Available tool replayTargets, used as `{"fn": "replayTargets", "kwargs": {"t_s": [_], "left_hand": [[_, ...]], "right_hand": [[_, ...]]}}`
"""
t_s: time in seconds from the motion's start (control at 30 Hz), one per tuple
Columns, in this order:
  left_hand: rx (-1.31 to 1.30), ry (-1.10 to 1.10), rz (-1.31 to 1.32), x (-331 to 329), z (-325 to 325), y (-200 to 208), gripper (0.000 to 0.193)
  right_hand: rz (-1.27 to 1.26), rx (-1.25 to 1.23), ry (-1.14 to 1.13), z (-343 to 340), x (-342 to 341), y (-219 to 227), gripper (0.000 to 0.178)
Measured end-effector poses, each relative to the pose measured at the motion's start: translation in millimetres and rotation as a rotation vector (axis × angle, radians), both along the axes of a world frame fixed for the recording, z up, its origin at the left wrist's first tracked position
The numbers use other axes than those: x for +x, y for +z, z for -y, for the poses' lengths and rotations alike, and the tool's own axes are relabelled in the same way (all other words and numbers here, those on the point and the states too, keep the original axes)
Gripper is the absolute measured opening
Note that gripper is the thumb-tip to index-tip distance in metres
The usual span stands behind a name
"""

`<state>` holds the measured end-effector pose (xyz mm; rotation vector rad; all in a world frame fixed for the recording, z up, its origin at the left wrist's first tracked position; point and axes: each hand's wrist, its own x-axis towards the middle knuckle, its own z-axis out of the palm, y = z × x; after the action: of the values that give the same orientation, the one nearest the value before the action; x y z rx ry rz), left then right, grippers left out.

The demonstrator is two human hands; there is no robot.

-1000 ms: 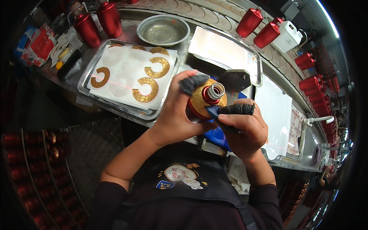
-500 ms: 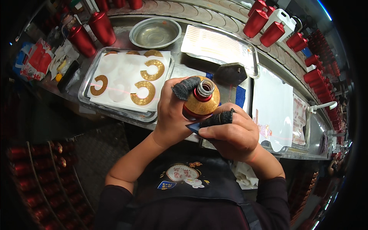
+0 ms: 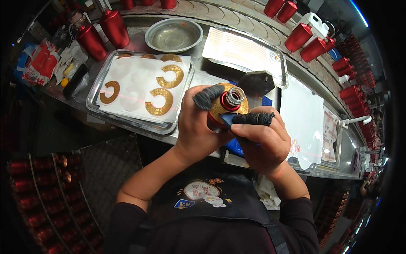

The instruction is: The person applies a gold circular sticker to the neck of a red bottle, then wipes the bottle with a blue cloth. They peel a sheet of pink and gold labels from a backing and place it in a sink, then pick up another red bottle and apply another gold sticker to its neck.

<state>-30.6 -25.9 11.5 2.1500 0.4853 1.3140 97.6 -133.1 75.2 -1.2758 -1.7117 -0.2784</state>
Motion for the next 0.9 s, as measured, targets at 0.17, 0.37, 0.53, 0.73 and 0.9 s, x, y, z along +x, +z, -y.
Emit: {"fn": "replayTargets", "kwargs": {"t_s": [0.17, 0.37, 0.53, 0.73, 0.9], "left_hand": [[-0.364, -0.392, 0.019, -4, -14, 0, 0.078], [-0.130, -0.113, 0.021, 0, -5, 4, 0.080], [-0.149, -0.215, 0.010, -3, -12, 10, 0.076], [-0.446, -0.300, 0.139, -2, -6, 11, 0.078], [-0.130, -0.146, -0.050, -3, -7, -4, 0.075]], "right_hand": [[-0.019, 0.012, -0.028, 0, 0, -3, 0.038], [-0.057, 0.000, -0.026, 0, 0, -1, 0.038], [-0.088, -0.020, -0.035, 1, -2, -1, 0.035], [-0.123, -0.016, -0.017, 0, 3, -2, 0.034], [-0.080, 0.036, -0.064, -2, -10, -6, 0.031]]}}
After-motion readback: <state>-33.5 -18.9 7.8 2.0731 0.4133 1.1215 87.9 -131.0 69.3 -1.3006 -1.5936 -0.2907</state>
